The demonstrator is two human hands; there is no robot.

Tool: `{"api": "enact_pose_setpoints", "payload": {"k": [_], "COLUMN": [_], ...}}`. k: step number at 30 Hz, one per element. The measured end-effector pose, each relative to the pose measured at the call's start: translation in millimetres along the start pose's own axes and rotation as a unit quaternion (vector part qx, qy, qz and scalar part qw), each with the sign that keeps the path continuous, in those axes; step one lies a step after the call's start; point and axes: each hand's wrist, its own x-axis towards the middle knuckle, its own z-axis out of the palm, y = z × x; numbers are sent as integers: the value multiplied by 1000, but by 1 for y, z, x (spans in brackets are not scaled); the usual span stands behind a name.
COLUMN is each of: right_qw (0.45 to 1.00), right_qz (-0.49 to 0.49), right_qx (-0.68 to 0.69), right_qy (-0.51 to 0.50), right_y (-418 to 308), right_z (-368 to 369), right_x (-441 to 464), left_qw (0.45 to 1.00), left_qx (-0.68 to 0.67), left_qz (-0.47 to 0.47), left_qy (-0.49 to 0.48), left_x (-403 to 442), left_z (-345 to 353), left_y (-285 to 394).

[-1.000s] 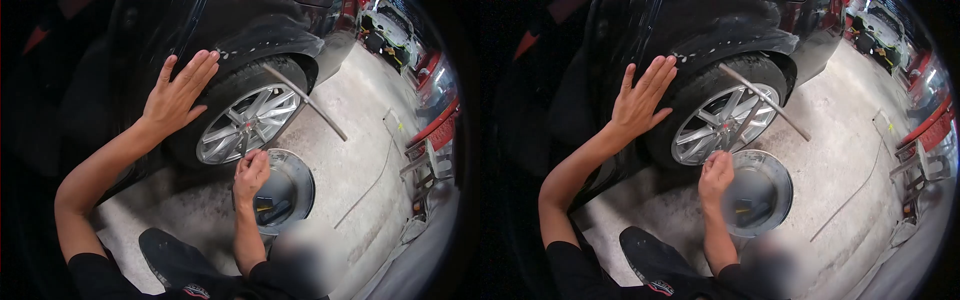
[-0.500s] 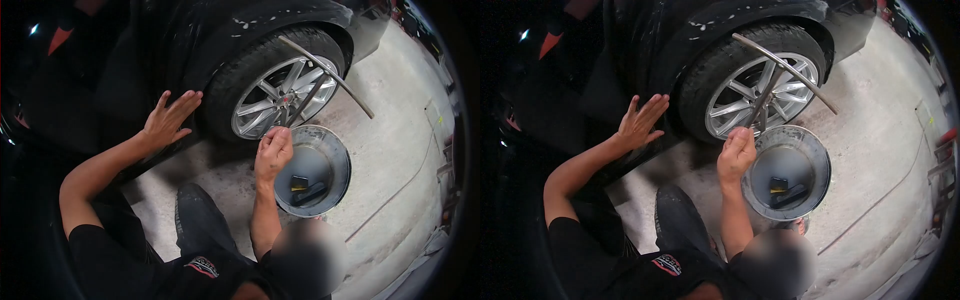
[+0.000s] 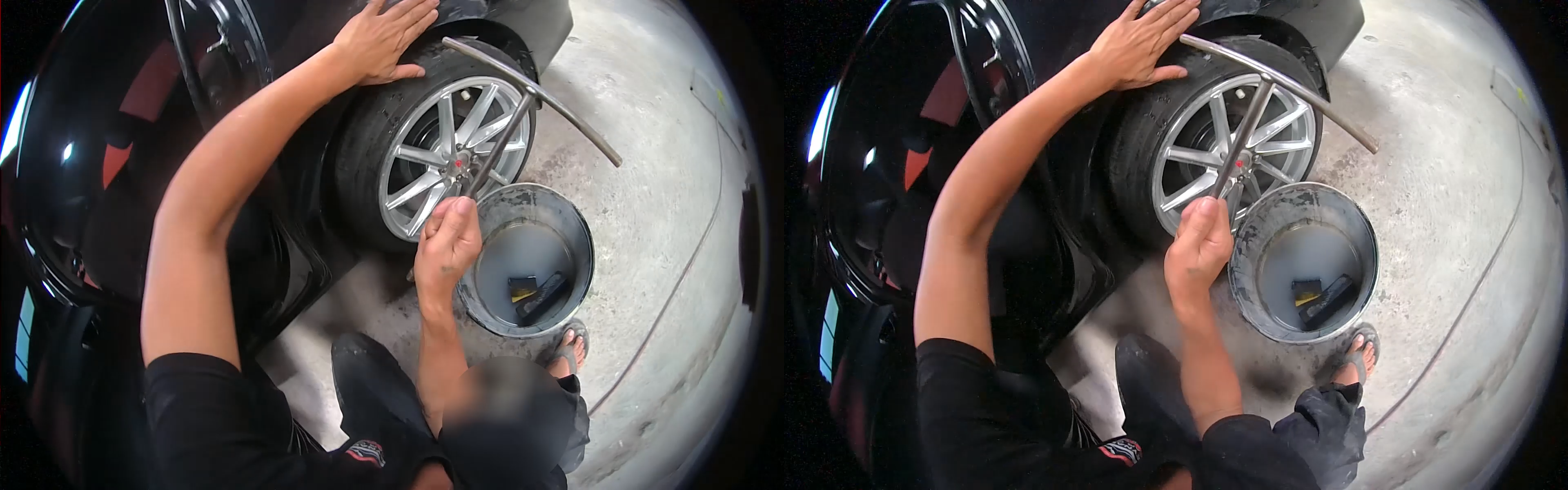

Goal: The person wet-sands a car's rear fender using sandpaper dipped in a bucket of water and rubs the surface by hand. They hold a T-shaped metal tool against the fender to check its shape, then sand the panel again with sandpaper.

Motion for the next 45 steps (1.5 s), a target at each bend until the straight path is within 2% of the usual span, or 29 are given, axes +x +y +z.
{"api": "enact_pose_setpoints", "payload": {"k": [5,10,14,19,24,29,32,33,36,37,41,44,45], "right_qw": [999,999,999,976,957,932,955,968,934,915,946,968,964], "right_qz": [-24,-12,-31,-132,-168,-204,-226,-196,-216,-185,-217,-204,-214], "right_qx": [-19,-33,-30,-168,-216,-281,-188,-151,-285,-341,-240,-139,-144], "right_qy": [42,31,-2,-43,-97,-108,-39,-38,-16,-106,-24,39,62], "right_y": [-1,-4,7,18,43,53,40,41,57,72,38,36,44], "right_z": [-4,-11,-5,7,20,21,20,17,32,29,33,26,32], "right_x": [10,15,18,16,15,21,5,-2,-1,8,4,-2,-2], "left_qw": [994,985,983,976,969,965,965,965,965,965,965,965,965], "left_qx": [17,35,16,-3,-45,-78,-80,-81,-83,-86,-87,-88,-93], "left_qz": [-97,-164,-181,-209,-243,-247,-248,-246,-246,-247,-246,-245,-244], "left_qy": [38,25,-19,-65,-16,33,33,32,32,30,32,41,42], "left_x": [18,-46,-100,-145,-192,-197,-199,-199,-200,-201,-201,-199,-201], "left_z": [8,3,-11,-24,-12,0,0,1,2,1,0,4,4], "left_y": [12,31,43,55,84,88,88,87,87,88,88,85,87]}}
